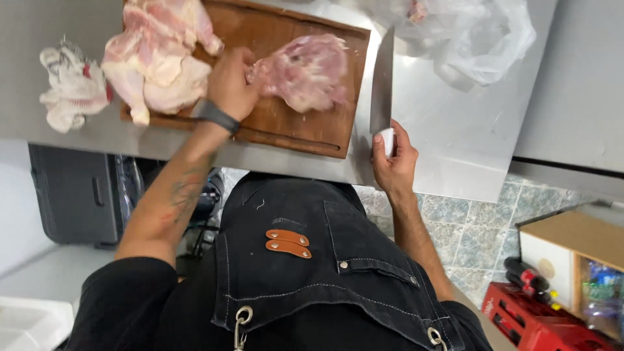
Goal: Person is deboning and cutting raw chicken on a wooden board and placing pieces into a plastic bag.
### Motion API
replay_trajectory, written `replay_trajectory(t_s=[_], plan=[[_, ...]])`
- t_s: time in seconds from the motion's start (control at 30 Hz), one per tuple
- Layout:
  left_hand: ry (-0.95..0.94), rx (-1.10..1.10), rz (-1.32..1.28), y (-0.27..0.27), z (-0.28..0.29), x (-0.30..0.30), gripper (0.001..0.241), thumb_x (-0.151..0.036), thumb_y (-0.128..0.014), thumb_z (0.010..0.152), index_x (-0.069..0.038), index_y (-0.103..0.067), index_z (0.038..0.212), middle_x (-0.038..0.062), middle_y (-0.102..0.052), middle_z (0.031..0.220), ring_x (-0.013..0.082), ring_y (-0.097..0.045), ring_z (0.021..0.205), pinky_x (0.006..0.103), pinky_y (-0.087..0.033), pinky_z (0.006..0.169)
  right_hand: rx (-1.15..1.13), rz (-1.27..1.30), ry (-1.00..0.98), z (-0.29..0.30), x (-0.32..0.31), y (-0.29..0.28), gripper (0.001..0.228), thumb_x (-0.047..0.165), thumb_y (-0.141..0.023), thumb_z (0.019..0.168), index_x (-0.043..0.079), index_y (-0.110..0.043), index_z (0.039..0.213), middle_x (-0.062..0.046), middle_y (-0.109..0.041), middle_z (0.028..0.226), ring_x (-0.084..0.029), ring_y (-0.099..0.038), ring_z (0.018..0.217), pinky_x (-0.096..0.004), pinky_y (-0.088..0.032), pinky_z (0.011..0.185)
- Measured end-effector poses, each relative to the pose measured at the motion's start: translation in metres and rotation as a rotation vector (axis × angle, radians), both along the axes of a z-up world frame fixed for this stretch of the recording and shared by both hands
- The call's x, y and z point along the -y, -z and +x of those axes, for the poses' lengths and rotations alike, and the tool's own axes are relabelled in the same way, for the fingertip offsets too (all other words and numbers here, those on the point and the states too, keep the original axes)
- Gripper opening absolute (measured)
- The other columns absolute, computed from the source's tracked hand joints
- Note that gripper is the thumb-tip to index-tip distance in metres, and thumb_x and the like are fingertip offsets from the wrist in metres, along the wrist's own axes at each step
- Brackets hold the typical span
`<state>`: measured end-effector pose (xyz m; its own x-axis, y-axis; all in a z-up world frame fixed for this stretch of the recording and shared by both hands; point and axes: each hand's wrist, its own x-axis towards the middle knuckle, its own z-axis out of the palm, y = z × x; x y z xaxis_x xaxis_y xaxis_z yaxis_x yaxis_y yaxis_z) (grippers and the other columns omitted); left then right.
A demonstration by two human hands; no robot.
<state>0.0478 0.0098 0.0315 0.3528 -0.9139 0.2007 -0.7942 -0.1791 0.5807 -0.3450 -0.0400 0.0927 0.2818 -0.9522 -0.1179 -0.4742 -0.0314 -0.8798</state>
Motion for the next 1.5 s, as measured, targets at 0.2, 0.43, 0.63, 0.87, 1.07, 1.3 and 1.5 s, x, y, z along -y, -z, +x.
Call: replay_trajectory(t_s=[0.2, 0.43, 0.63, 0.87, 1.07, 1.3, 1.5], plan=[[0.365, 0.170, -0.339, -0.003, -0.090, -0.004, 0.043, -0.034, -0.077, 0.103, 0.000, -0.068, 0.128, 0.024, -0.064, 0.124, 0.0484, -0.064, 0.115, 0.0561, -0.058, 0.094, -0.249, -0.403, -0.470, 0.016, 0.041, -0.002, 0.049, 0.015, -0.073, 0.108, 0.009, -0.063, 0.155, -0.026, -0.078, 0.121, -0.048, -0.076, 0.107, -0.060, -0.061, 0.093], [0.172, 0.528, -0.294, 0.088, -0.119, 0.024, 0.021, -0.027, -0.061, 0.108, -0.008, -0.069, 0.115, 0.016, -0.062, 0.119, 0.0390, -0.058, 0.120, 0.0529, -0.045, 0.102, -0.456, -0.645, -0.728, 0.041, 0.091, -0.013, 0.048, 0.013, -0.064, 0.111, 0.025, -0.061, 0.157, -0.006, -0.074, 0.096, -0.038, -0.076, 0.072, -0.050, -0.063, 0.064], [0.329, 0.463, -0.359, 0.044, -0.107, 0.000, 0.019, -0.017, -0.070, 0.094, -0.003, -0.074, 0.107, 0.017, -0.068, 0.120, 0.0419, -0.065, 0.121, 0.0521, -0.053, 0.100, -0.506, -0.611, -0.864, 0.048, 0.096, -0.017, 0.038, 0.017, -0.064, 0.111, 0.022, -0.061, 0.148, -0.007, -0.071, 0.094, -0.040, -0.075, 0.067, -0.055, -0.064, 0.061], [0.126, 0.381, -0.434, 0.048, -0.102, 0.019, 0.025, -0.021, -0.069, 0.099, -0.004, -0.076, 0.116, 0.015, -0.070, 0.120, 0.0386, -0.069, 0.116, 0.0476, -0.058, 0.095, -0.582, -0.540, -0.953, 0.069, 0.099, -0.011, 0.057, 0.015, -0.047, 0.112, 0.024, -0.039, 0.168, -0.016, -0.067, 0.107, -0.047, -0.078, 0.078, -0.061, -0.064, 0.068], [0.050, 0.509, -0.362, 0.060, -0.102, 0.006, 0.024, -0.016, -0.068, 0.092, -0.004, -0.074, 0.112, 0.014, -0.070, 0.119, 0.0361, -0.068, 0.118, 0.0452, -0.058, 0.096, -0.961, -0.329, -1.150, 0.027, 0.112, -0.104, 0.071, 0.009, -0.050, 0.103, 0.024, -0.037, 0.171, -0.019, -0.071, 0.106, -0.045, -0.081, 0.078, -0.058, -0.067, 0.068], [0.316, 0.462, -0.328, 0.038, -0.062, -0.009, 0.018, -0.012, -0.072, 0.079, -0.003, -0.075, 0.094, 0.012, -0.070, 0.107, 0.0358, -0.071, 0.109, 0.0419, -0.060, 0.091, -0.950, -0.420, -1.092, 0.014, 0.117, -0.156, 0.061, 0.028, -0.046, 0.111, 0.030, -0.041, 0.172, -0.018, -0.072, 0.093, -0.049, -0.079, 0.072, -0.060, -0.067, 0.066], [0.245, 0.358, -0.418, 0.042, -0.056, 0.009, 0.018, -0.018, -0.074, 0.096, -0.003, -0.081, 0.104, 0.014, -0.073, 0.112, 0.0381, -0.070, 0.111, 0.0469, -0.057, 0.094, -0.721, -0.360, -0.901, 0.051, 0.072, -0.026, 0.056, 0.027, -0.047, 0.114, 0.026, -0.042, 0.170, -0.015, -0.065, 0.091, -0.048, -0.075, 0.069, -0.062, -0.064, 0.063]])
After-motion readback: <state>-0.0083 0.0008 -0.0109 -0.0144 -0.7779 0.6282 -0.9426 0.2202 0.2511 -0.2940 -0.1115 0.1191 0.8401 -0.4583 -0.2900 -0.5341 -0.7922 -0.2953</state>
